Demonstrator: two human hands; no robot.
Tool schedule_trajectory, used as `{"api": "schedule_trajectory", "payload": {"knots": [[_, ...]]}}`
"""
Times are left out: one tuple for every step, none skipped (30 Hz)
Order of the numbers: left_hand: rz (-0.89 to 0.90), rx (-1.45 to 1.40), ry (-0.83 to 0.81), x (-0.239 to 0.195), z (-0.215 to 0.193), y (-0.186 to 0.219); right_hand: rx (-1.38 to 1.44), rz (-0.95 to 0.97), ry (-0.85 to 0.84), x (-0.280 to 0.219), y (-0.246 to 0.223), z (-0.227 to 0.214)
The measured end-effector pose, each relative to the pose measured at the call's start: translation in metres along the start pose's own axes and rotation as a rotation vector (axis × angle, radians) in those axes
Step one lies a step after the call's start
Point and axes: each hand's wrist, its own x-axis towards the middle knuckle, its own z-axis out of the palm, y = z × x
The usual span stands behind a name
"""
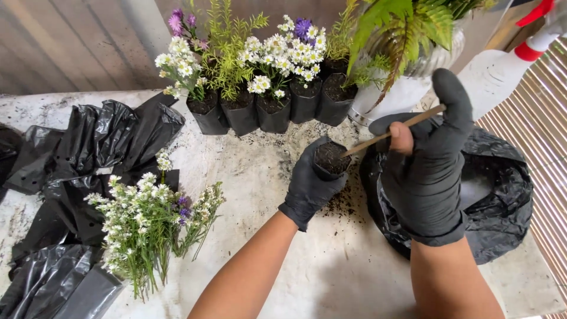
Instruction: The person fills black plastic nursery bags with soil using a small trowel and then plants white and purple flowers into the bags. They use a wooden stick to create holes in the soil before inserting the plants and then add more soil to secure them.
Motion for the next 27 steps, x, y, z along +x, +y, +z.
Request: {"api": "schedule_trajectory", "payload": {"knots": [[-0.002,-0.003,0.003,-0.001,0.003,0.0,-0.002,0.004,-0.002,0.001,0.005,0.001],[0.006,-0.01,-0.008,-0.003,0.004,-0.001,-0.023,-0.015,-0.001,-0.001,0.009,0.001],[0.015,-0.017,-0.019,-0.005,0.004,-0.003,-0.044,-0.035,0.0,-0.002,0.013,0.001],[0.012,-0.02,-0.014,-0.007,-0.003,-0.006,-0.045,-0.029,-0.002,-0.003,0.016,0.0],[0.388,0.584,0.004,-0.009,-0.011,-0.01,-0.096,-0.092,-0.024,-0.003,0.019,0.0],[0.762,1.194,0.015,-0.012,-0.017,-0.013,-0.145,-0.158,-0.045,-0.003,0.022,0.0],[0.759,1.194,0.017,-0.003,-0.017,-0.007,-0.145,-0.155,-0.045,-0.001,0.021,0.002],[0.494,0.751,0.007,0.005,-0.019,-0.002,-0.131,-0.086,-0.057,-0.001,0.019,0.004],[0.23,0.307,-0.004,0.013,-0.021,0.004,-0.117,-0.017,-0.069,0.0,0.018,0.007],[0.23,0.302,0.001,0.004,-0.02,-0.002,-0.116,-0.013,-0.074,0.0,0.02,0.009],[0.572,0.829,-0.027,-0.005,-0.019,-0.008,-0.13,-0.022,-0.103,-0.001,0.022,0.011],[0.913,1.36,-0.056,-0.014,-0.017,-0.013,-0.142,-0.035,-0.132,0.0,0.024,0.014],[0.913,1.358,-0.05,-0.015,-0.015,-0.015,-0.14,-0.033,-0.136,-0.002,0.027,0.014],[0.934,1.395,-0.072,-0.016,-0.011,-0.015,-0.169,-0.004,-0.154,-0.003,0.029,0.014],[0.955,1.432,-0.094,-0.017,-0.007,-0.015,-0.198,0.025,-0.172,-0.004,0.032,0.015],[0.956,1.432,-0.093,-0.016,-0.01,-0.014,-0.197,0.024,-0.172,-0.002,0.029,0.016],[0.957,1.435,-0.045,-0.015,-0.012,-0.013,-0.21,0.034,-0.171,0.0,0.027,0.016],[0.953,1.438,0.005,-0.015,-0.016,-0.014,-0.225,0.047,-0.171,0.001,0.024,0.016],[0.951,1.437,0.007,-0.016,-0.017,-0.014,-0.225,0.05,-0.172,0.001,0.027,0.017],[0.946,1.436,-0.001,-0.016,-0.017,-0.013,-0.209,0.044,-0.195,0.001,0.029,0.018],[0.941,1.436,-0.01,-0.017,-0.016,-0.013,-0.193,0.038,-0.217,0.001,0.032,0.019],[0.94,1.436,-0.011,-0.013,-0.02,-0.012,-0.194,0.038,-0.216,0.002,0.03,0.02],[0.924,1.398,-0.043,-0.01,-0.023,-0.011,-0.218,0.054,-0.214,0.003,0.029,0.021],[0.907,1.36,-0.071,-0.007,-0.028,-0.011,-0.24,0.071,-0.213,0.003,0.028,0.022],[0.907,1.36,-0.071,-0.01,-0.02,-0.012,-0.24,0.072,-0.214,0.004,0.03,0.023],[0.912,1.365,-0.123,-0.012,-0.013,-0.014,-0.184,0.044,-0.222,0.004,0.031,0.024],[0.917,1.369,-0.175,-0.015,-0.006,-0.015,-0.128,0.016,-0.23,0.004,0.033,0.025]]}}
